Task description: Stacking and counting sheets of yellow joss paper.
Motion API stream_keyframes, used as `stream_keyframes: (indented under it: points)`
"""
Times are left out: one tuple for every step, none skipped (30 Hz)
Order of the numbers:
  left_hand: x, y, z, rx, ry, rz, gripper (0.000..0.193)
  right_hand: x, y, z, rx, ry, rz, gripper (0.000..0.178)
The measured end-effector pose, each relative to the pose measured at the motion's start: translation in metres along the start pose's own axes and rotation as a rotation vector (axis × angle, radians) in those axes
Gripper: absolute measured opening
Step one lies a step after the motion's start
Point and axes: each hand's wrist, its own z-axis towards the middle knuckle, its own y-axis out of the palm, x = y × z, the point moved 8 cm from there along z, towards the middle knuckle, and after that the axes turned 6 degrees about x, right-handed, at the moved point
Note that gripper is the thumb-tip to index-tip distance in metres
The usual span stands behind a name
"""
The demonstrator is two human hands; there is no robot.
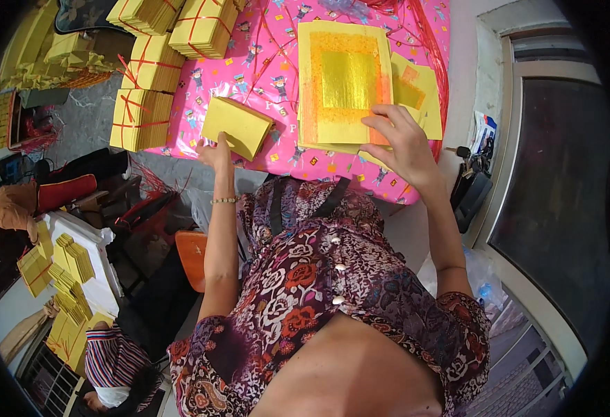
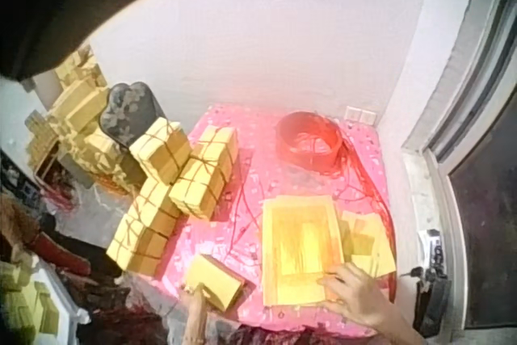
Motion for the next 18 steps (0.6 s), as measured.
stream_keyframes:
  points:
    - [0.002, -0.003, -0.004, -0.001, 0.001, -0.001, 0.052, 0.0, -0.001, -0.001, 0.008, -0.012, 0.006, 0.037]
    - [0.022, -0.017, -0.013, 0.104, 0.262, 0.064, 0.048, -0.001, -0.002, -0.001, 0.016, -0.024, 0.012, 0.031]
    - [0.056, -0.03, -0.032, 0.202, 0.528, 0.126, 0.045, 0.002, -0.002, -0.002, 0.02, -0.018, 0.007, 0.031]
    - [0.07, -0.039, -0.042, 0.202, 0.53, 0.126, 0.045, 0.002, -0.002, -0.003, 0.026, -0.033, 0.035, 0.027]
    - [0.082, -0.029, -0.052, -0.104, 0.419, -0.234, 0.041, 0.002, -0.002, -0.005, 0.034, -0.046, 0.059, 0.023]
    - [0.097, -0.022, -0.068, -0.405, 0.289, -0.587, 0.038, 0.003, -0.002, -0.006, 0.037, -0.047, 0.06, 0.023]
    - [0.111, -0.03, -0.081, -0.404, 0.292, -0.588, 0.038, 0.002, -0.002, -0.007, 0.072, -0.07, 0.067, 0.019]
    - [0.13, -0.028, -0.105, -0.629, 0.301, -0.66, 0.035, 0.001, -0.002, -0.008, 0.104, -0.096, 0.075, 0.015]
    - [0.145, -0.027, -0.13, -0.855, 0.309, -0.729, 0.033, 0.001, 0.0, -0.008, 0.105, -0.101, 0.077, 0.015]
    - [0.153, -0.029, -0.145, -0.911, 0.36, -0.721, 0.036, 0.003, 0.001, -0.008, 0.112, -0.093, 0.118, 0.014]
    - [0.161, -0.031, -0.16, -0.967, 0.411, -0.713, 0.04, 0.004, 0.002, -0.008, 0.12, -0.084, 0.159, 0.013]
    - [0.17, -0.035, -0.173, -0.998, 0.433, -0.72, 0.047, 0.005, 0.002, -0.008, 0.121, -0.084, 0.157, 0.013]
    - [0.174, -0.037, -0.179, -0.997, 0.433, -0.721, 0.047, 0.007, 0.002, -0.007, 0.124, -0.045, 0.199, 0.011]
    - [0.178, -0.039, -0.185, -0.977, 0.502, -0.669, 0.049, 0.009, 0.002, -0.007, 0.127, -0.006, 0.242, 0.01]
    - [0.181, -0.04, -0.19, -0.957, 0.571, -0.617, 0.051, 0.01, 0.003, -0.007, 0.128, -0.007, 0.241, 0.01]
    - [0.183, -0.04, -0.191, -0.926, 0.588, -0.607, 0.052, 0.014, 0.003, -0.007, 0.144, 0.03, 0.299, 0.009]
    - [0.185, -0.039, -0.191, -0.925, 0.588, -0.608, 0.052, 0.018, 0.003, -0.008, 0.159, 0.066, 0.358, 0.008]
    - [0.184, -0.036, -0.189, -0.916, 0.551, -0.589, 0.051, 0.02, 0.004, -0.008, 0.16, 0.066, 0.358, 0.008]
